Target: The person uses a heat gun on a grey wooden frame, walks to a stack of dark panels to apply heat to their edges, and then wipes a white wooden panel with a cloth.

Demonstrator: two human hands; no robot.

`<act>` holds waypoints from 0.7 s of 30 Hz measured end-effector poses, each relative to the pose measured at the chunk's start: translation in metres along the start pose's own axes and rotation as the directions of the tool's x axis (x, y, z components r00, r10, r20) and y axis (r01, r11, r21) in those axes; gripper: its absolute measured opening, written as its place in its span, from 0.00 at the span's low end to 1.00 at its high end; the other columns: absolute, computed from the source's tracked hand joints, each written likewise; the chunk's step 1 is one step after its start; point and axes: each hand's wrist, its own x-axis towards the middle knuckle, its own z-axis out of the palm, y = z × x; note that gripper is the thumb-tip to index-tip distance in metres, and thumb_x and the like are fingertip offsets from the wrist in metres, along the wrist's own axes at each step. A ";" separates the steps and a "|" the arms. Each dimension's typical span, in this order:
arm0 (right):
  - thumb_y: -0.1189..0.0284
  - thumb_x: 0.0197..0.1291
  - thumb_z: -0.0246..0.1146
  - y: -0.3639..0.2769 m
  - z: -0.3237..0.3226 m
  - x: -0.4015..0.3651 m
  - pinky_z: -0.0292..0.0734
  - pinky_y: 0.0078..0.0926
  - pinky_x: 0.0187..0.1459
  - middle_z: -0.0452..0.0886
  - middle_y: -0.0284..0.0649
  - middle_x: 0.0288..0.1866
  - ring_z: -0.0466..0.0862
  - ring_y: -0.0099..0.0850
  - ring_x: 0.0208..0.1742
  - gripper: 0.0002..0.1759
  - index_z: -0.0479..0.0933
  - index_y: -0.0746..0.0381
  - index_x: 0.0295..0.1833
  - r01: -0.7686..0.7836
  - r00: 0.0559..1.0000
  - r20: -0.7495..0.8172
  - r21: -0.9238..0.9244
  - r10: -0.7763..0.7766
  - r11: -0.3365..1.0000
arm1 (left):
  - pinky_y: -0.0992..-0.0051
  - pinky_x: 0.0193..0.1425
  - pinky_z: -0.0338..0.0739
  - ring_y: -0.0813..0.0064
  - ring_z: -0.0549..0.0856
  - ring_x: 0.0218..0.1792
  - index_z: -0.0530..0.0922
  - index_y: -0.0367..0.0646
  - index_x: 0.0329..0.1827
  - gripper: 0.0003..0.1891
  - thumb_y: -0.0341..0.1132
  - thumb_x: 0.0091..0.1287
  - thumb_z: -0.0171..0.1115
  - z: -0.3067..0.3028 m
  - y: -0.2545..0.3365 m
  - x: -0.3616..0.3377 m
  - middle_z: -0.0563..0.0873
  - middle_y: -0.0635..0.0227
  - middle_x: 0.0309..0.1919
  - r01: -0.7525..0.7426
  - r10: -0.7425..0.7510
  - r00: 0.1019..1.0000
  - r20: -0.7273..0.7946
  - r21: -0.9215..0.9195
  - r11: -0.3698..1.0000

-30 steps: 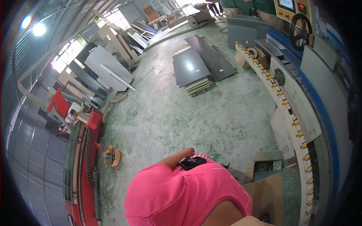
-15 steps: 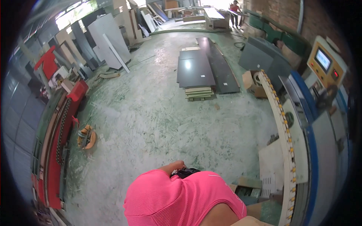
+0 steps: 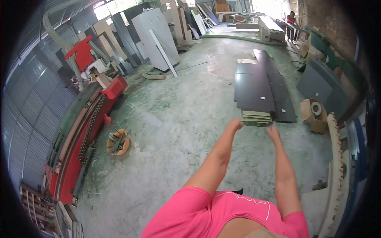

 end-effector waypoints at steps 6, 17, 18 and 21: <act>0.64 0.59 0.50 -0.346 -0.138 0.122 0.76 0.30 0.34 0.79 0.48 0.36 0.81 0.37 0.33 0.17 0.73 0.64 0.48 0.128 0.986 0.024 0.540 -0.168 0.832 | 0.57 0.41 0.75 0.49 0.81 0.36 0.76 0.39 0.36 0.14 0.43 0.61 0.51 -0.220 0.057 -0.002 0.82 0.51 0.32 -0.276 0.094 0.624 -0.776 -0.106 0.955; 0.67 0.60 0.44 -0.485 -0.121 0.348 0.69 0.44 0.48 0.77 0.51 0.44 0.76 0.47 0.50 0.15 0.72 0.60 0.46 0.416 0.909 -0.041 0.165 -0.416 0.894 | 0.56 0.39 0.72 0.48 0.80 0.36 0.75 0.42 0.37 0.16 0.46 0.66 0.46 -0.413 -0.006 0.122 0.81 0.47 0.30 -0.028 0.035 0.495 -0.868 0.024 0.999; 0.67 0.60 0.44 -0.493 -0.117 0.363 0.69 0.44 0.48 0.77 0.51 0.44 0.76 0.47 0.50 0.15 0.72 0.60 0.46 0.415 0.909 -0.036 0.171 -0.415 0.894 | 0.55 0.39 0.72 0.48 0.80 0.36 0.75 0.42 0.38 0.16 0.46 0.66 0.45 -0.420 -0.012 0.132 0.81 0.48 0.29 -0.018 -0.012 0.517 -0.856 -0.025 1.000; 0.65 0.60 0.47 -0.504 -0.083 0.410 0.70 0.42 0.45 0.79 0.50 0.39 0.77 0.48 0.45 0.14 0.73 0.61 0.44 0.454 0.890 -0.040 0.136 -0.453 0.880 | 0.56 0.38 0.72 0.48 0.80 0.35 0.75 0.42 0.41 0.16 0.45 0.65 0.48 -0.438 -0.050 0.168 0.81 0.48 0.28 -0.017 -0.086 0.520 -0.850 -0.111 0.994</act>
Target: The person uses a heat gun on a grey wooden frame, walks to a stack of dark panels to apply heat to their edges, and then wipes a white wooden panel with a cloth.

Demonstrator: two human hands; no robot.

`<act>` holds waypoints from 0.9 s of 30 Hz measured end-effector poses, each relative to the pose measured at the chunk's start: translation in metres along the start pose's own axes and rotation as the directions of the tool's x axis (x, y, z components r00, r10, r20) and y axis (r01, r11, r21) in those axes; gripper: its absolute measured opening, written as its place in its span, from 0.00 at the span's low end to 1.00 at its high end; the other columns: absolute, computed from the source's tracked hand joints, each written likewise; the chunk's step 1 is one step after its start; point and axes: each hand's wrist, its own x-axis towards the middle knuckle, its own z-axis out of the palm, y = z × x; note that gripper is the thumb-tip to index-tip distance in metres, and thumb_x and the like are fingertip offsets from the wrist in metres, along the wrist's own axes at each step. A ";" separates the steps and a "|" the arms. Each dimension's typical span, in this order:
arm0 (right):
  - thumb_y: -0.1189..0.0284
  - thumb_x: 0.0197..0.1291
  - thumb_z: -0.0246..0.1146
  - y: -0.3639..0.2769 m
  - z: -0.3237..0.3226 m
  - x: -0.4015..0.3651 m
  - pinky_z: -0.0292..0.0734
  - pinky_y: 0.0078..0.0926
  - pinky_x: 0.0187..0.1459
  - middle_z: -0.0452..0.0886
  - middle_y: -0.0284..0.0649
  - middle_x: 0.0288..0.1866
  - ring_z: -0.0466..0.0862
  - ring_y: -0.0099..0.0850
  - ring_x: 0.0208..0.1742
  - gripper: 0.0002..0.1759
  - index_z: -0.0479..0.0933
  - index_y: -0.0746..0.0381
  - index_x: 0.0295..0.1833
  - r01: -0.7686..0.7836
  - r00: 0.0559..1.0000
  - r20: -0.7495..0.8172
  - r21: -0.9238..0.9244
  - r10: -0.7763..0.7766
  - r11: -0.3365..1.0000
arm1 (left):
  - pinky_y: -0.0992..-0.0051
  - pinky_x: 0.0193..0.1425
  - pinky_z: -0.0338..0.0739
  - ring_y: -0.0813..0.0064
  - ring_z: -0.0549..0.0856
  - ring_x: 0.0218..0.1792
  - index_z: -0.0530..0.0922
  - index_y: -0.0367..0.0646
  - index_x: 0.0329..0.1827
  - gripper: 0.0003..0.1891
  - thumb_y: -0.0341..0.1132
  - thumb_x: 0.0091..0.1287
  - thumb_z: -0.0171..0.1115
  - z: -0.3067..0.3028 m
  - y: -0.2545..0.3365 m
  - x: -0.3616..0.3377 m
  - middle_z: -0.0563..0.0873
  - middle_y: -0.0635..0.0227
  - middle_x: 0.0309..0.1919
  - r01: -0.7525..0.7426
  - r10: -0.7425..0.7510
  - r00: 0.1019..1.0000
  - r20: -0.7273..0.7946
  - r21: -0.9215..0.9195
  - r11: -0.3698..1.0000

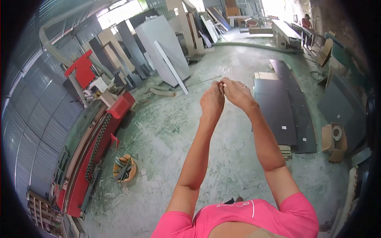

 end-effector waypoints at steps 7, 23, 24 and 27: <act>0.61 0.58 0.52 0.063 0.092 0.131 0.68 0.42 0.48 0.79 0.48 0.41 0.77 0.46 0.47 0.15 0.74 0.60 0.41 -0.127 0.976 0.173 -0.053 0.135 0.990 | 0.60 0.37 0.72 0.51 0.80 0.33 0.75 0.43 0.42 0.16 0.46 0.62 0.53 0.063 -0.150 0.114 0.82 0.52 0.26 0.148 -0.147 0.989 -0.019 0.042 0.988; 0.62 0.55 0.52 0.189 0.293 0.498 0.69 0.42 0.50 0.79 0.48 0.44 0.76 0.45 0.50 0.15 0.76 0.59 0.44 -0.443 0.864 0.183 -0.165 0.469 0.881 | 0.59 0.40 0.73 0.52 0.81 0.37 0.76 0.43 0.38 0.17 0.49 0.60 0.55 0.227 -0.411 0.492 0.83 0.53 0.31 0.137 -0.157 0.968 0.198 0.114 0.984; 0.64 0.55 0.53 0.197 0.303 0.525 0.69 0.43 0.50 0.79 0.47 0.45 0.76 0.45 0.50 0.15 0.76 0.59 0.44 -0.415 0.884 0.155 -0.173 0.441 0.893 | 0.59 0.41 0.74 0.52 0.81 0.38 0.77 0.43 0.39 0.17 0.48 0.60 0.55 0.245 -0.420 0.523 0.83 0.53 0.32 0.103 -0.128 0.974 0.187 0.136 0.985; 0.67 0.55 0.52 0.269 0.389 0.638 0.69 0.47 0.51 0.78 0.47 0.48 0.76 0.46 0.53 0.15 0.77 0.60 0.46 -0.430 0.846 0.178 -0.330 0.503 0.840 | 0.59 0.42 0.74 0.51 0.81 0.40 0.77 0.41 0.41 0.17 0.46 0.61 0.53 0.316 -0.462 0.615 0.82 0.51 0.36 0.091 -0.167 0.938 0.305 0.250 0.964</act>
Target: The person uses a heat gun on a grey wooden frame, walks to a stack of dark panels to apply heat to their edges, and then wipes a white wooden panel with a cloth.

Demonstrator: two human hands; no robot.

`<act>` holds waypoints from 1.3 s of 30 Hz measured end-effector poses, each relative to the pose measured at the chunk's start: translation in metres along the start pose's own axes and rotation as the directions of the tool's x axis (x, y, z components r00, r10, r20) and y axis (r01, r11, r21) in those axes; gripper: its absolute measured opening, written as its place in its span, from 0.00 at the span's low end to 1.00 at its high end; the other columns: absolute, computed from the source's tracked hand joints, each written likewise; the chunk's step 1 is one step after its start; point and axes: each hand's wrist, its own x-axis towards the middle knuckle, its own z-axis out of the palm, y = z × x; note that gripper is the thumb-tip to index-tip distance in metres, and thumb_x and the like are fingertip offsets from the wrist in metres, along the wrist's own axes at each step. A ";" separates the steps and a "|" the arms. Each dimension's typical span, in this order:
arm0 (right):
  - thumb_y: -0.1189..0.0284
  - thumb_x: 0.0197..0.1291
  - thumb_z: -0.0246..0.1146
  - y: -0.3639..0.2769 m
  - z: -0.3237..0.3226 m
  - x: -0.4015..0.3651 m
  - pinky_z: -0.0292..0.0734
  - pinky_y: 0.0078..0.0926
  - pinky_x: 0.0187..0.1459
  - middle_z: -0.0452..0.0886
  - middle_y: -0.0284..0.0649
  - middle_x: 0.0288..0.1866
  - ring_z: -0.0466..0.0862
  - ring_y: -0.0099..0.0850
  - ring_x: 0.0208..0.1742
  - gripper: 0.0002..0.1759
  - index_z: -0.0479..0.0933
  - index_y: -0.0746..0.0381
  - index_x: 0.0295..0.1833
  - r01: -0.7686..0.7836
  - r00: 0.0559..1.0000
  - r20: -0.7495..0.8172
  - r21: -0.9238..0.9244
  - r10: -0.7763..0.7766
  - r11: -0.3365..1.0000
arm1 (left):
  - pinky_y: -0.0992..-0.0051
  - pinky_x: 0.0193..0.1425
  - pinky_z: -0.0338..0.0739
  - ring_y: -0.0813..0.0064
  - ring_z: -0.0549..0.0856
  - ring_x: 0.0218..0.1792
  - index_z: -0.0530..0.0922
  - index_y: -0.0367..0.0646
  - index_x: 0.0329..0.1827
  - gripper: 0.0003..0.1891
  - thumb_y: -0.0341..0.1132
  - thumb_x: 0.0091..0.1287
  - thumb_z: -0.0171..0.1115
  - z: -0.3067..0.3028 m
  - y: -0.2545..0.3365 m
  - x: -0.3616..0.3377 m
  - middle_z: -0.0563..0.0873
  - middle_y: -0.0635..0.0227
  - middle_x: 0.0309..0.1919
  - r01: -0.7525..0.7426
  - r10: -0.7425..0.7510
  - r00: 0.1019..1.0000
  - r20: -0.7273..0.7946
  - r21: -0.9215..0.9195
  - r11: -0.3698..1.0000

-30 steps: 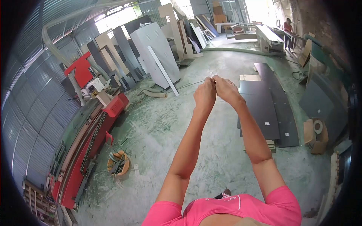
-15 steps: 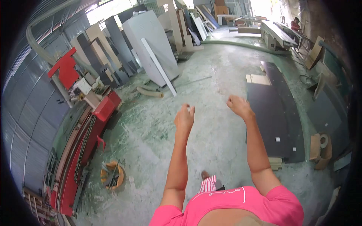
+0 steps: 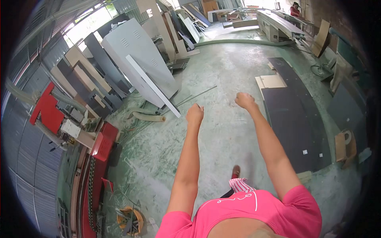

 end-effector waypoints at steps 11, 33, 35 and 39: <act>0.66 0.53 0.53 -0.108 0.084 0.305 0.70 0.46 0.52 0.76 0.52 0.50 0.76 0.47 0.53 0.18 0.76 0.63 0.47 0.105 0.961 0.256 0.022 -0.107 0.994 | 0.59 0.47 0.74 0.52 0.79 0.45 0.77 0.39 0.44 0.21 0.47 0.56 0.57 0.124 -0.054 0.308 0.81 0.49 0.42 0.035 -0.072 0.948 0.311 0.121 0.992; 0.70 0.50 0.52 -0.140 0.277 0.837 0.76 0.38 0.39 0.81 0.51 0.36 0.82 0.43 0.41 0.13 0.80 0.63 0.36 0.289 0.825 0.519 -0.049 -0.223 0.956 | 0.72 0.24 0.76 0.70 0.83 0.22 0.78 0.32 0.29 0.15 0.39 0.60 0.53 0.379 -0.106 0.813 0.83 0.58 0.23 0.137 0.084 0.666 0.742 -0.232 0.963; 0.71 0.50 0.52 -0.134 0.278 0.871 0.76 0.39 0.40 0.81 0.50 0.37 0.81 0.43 0.41 0.13 0.80 0.62 0.36 0.189 0.801 0.581 -0.014 -0.146 0.982 | 0.72 0.24 0.76 0.70 0.83 0.21 0.78 0.32 0.32 0.15 0.38 0.59 0.53 0.398 -0.115 0.851 0.83 0.58 0.24 0.077 0.143 0.694 0.706 -0.270 0.960; 0.72 0.52 0.51 -0.134 0.277 0.953 0.74 0.40 0.43 0.80 0.47 0.42 0.80 0.41 0.45 0.12 0.79 0.59 0.38 -0.138 0.970 0.203 0.003 0.134 0.990 | 0.66 0.31 0.78 0.63 0.84 0.27 0.78 0.33 0.33 0.15 0.39 0.59 0.52 0.410 -0.115 0.941 0.83 0.54 0.27 0.094 0.093 0.684 0.724 -0.213 0.972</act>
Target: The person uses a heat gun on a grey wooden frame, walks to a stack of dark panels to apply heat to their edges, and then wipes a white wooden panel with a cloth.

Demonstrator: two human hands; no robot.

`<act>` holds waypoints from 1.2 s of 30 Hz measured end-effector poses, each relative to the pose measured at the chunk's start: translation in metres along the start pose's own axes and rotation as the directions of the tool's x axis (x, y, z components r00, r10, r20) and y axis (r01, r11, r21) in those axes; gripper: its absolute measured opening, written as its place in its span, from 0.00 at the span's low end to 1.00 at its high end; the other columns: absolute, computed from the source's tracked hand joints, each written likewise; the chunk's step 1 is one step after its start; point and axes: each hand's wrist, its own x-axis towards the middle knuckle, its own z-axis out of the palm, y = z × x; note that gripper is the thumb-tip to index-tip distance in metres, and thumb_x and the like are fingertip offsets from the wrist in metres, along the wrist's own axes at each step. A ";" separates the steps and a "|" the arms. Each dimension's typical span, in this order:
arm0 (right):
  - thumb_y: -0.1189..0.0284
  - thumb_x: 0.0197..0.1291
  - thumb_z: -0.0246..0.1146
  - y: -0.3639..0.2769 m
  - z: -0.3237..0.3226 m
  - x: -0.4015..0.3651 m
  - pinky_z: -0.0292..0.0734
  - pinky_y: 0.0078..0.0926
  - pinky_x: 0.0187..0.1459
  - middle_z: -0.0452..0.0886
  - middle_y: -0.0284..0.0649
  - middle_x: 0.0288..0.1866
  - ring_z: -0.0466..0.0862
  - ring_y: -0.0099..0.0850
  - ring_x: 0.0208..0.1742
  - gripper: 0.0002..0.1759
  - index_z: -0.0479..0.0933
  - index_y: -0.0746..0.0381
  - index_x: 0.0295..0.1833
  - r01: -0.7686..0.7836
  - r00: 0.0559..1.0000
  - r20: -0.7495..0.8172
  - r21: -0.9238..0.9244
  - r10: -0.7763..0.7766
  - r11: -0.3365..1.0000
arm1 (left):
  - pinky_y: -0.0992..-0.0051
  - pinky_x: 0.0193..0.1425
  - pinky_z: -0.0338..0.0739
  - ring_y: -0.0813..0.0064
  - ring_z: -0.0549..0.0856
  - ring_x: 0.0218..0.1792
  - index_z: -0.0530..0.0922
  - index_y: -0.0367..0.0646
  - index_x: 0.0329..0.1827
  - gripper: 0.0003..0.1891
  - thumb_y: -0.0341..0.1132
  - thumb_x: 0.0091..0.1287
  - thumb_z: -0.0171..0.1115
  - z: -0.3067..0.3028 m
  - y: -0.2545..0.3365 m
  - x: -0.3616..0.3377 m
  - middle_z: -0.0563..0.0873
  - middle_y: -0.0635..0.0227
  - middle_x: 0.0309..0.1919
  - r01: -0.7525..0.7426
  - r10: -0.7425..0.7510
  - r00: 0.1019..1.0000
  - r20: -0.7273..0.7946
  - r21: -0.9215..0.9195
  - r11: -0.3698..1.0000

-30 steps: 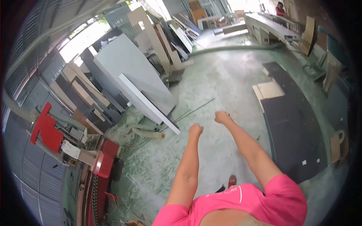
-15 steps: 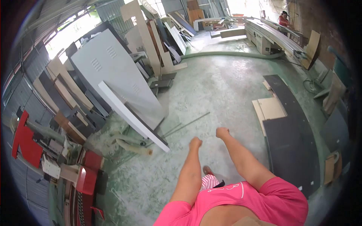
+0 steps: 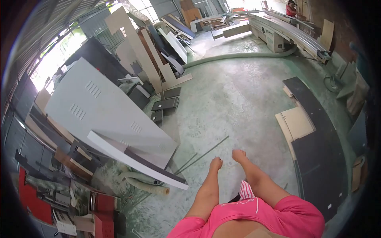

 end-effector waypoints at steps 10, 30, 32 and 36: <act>0.64 0.56 0.50 -0.161 -0.297 0.363 0.74 0.47 0.39 0.80 0.47 0.32 0.80 0.47 0.37 0.12 0.75 0.58 0.35 0.415 0.723 -0.621 0.039 -0.303 0.909 | 0.55 0.39 0.74 0.51 0.81 0.37 0.76 0.42 0.34 0.13 0.42 0.60 0.50 -0.363 0.234 0.239 0.81 0.53 0.33 -0.055 0.377 0.509 -0.774 0.407 0.912; 0.67 0.57 0.51 -0.187 -0.473 0.790 0.73 0.44 0.44 0.79 0.48 0.42 0.79 0.45 0.47 0.11 0.74 0.58 0.43 0.372 0.833 -0.421 -0.050 -0.358 0.927 | 0.58 0.45 0.74 0.52 0.81 0.42 0.73 0.39 0.43 0.13 0.38 0.62 0.48 -0.557 0.402 0.648 0.81 0.48 0.38 -0.069 0.346 0.684 -0.643 0.414 0.907; 0.66 0.57 0.51 -0.184 -0.469 0.864 0.71 0.45 0.45 0.79 0.47 0.42 0.78 0.45 0.47 0.11 0.74 0.56 0.42 0.325 0.866 -0.390 -0.037 -0.313 0.945 | 0.59 0.46 0.74 0.52 0.81 0.43 0.72 0.39 0.45 0.13 0.37 0.62 0.48 -0.572 0.402 0.719 0.81 0.48 0.39 -0.072 0.325 0.717 -0.616 0.399 0.914; 0.65 0.56 0.52 -0.179 -0.491 1.007 0.72 0.45 0.45 0.79 0.47 0.42 0.79 0.45 0.46 0.11 0.74 0.55 0.42 0.236 0.928 -0.269 -0.105 -0.256 0.966 | 0.59 0.48 0.74 0.54 0.81 0.45 0.69 0.39 0.48 0.15 0.36 0.61 0.49 -0.625 0.431 0.850 0.81 0.50 0.42 -0.063 0.239 0.824 -0.514 0.334 0.940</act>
